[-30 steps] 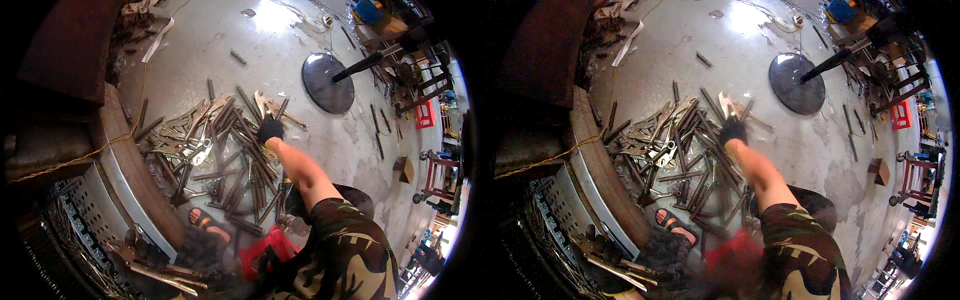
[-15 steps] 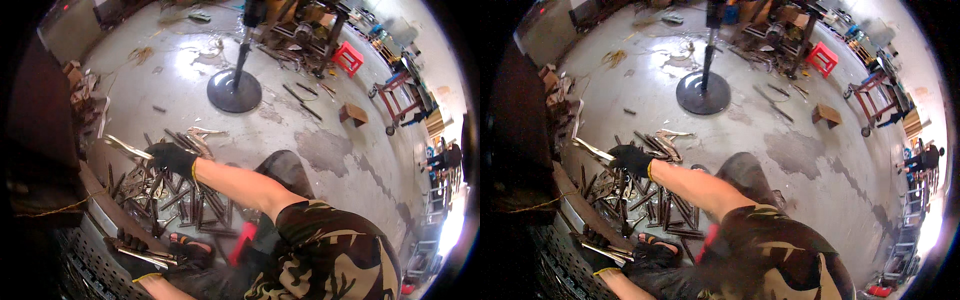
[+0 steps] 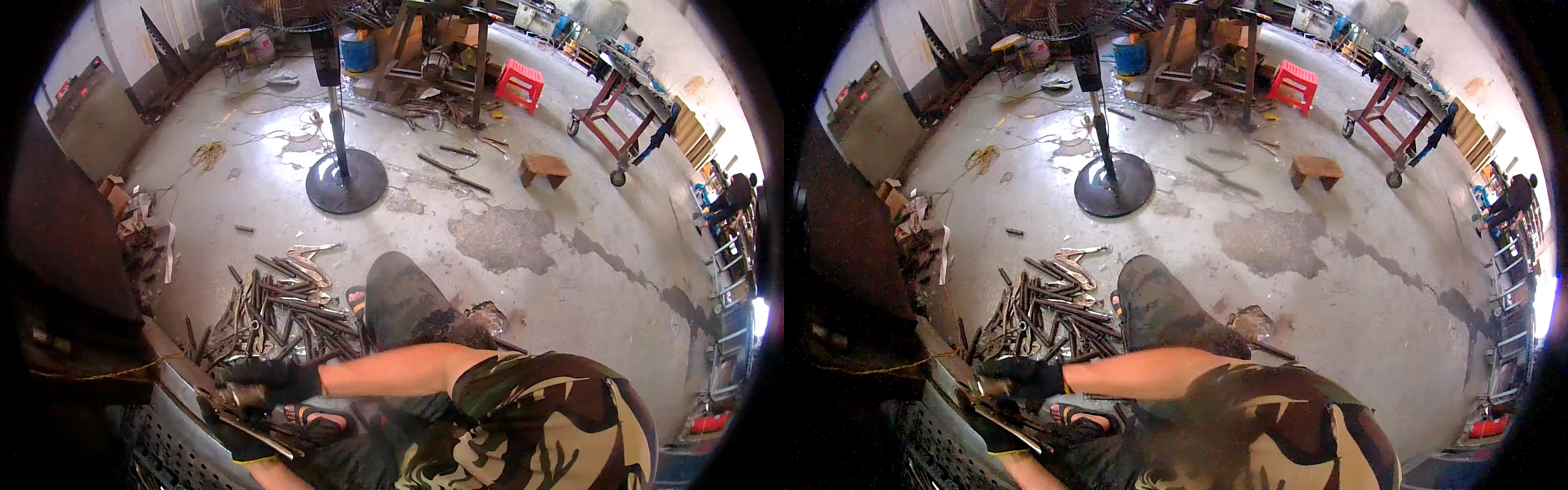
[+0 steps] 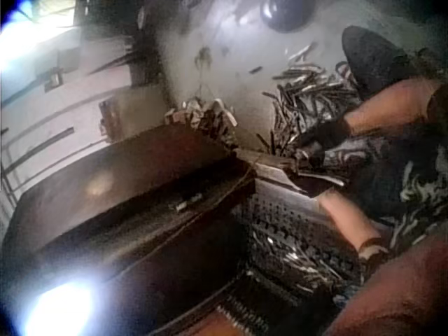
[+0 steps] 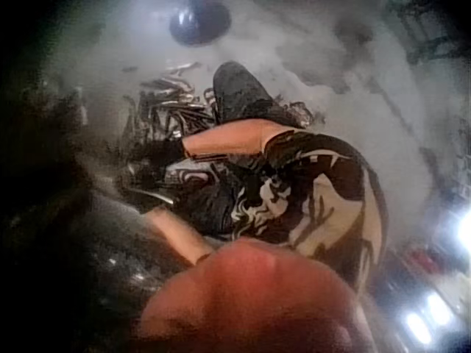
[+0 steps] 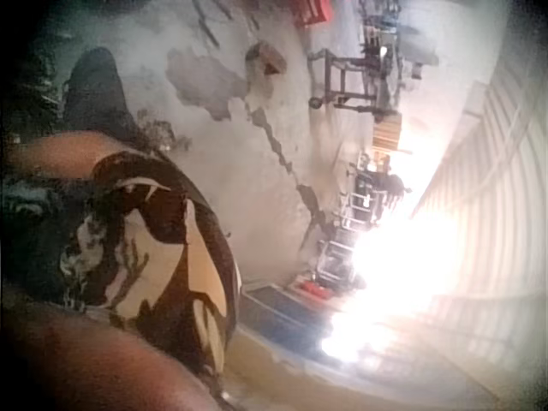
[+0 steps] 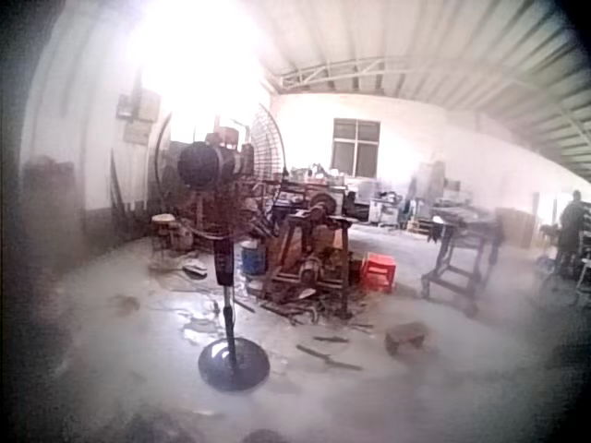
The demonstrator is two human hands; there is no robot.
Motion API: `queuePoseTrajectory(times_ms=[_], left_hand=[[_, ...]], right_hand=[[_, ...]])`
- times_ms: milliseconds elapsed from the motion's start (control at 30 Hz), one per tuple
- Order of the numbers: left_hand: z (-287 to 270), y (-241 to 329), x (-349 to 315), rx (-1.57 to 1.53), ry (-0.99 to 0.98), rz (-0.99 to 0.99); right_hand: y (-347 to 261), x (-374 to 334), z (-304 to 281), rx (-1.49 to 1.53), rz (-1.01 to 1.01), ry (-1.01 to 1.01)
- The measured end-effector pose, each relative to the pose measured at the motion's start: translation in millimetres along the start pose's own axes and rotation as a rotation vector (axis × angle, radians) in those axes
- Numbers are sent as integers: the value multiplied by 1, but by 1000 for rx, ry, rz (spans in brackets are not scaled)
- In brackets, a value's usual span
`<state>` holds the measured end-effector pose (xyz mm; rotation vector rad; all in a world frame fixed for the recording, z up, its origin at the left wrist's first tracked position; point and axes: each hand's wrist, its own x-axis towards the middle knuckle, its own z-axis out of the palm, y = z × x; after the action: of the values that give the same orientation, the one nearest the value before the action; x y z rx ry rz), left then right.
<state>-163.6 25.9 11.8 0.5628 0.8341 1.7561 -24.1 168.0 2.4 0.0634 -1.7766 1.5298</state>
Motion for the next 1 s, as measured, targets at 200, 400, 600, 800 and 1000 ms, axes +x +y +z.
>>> queuePoseTrajectory(times_ms=[200,400,600,800,1000], left_hand=[[11,-3,-14,63,341,78],[61,-22,-1,-11,472,-16],[58,-48,1,45,499,-265],[32,-67,7,850,443,264],[76,-34,-1,467,462,-115]], right_hand=[[-30,-32,4,-298,-131,-113],[8,-105,2,-277,418,220],[-57,-86,-21,727,1213,-131],[-31,-102,-28,315,1157,-244],[-24,-108,-45,-417,906,-304]])
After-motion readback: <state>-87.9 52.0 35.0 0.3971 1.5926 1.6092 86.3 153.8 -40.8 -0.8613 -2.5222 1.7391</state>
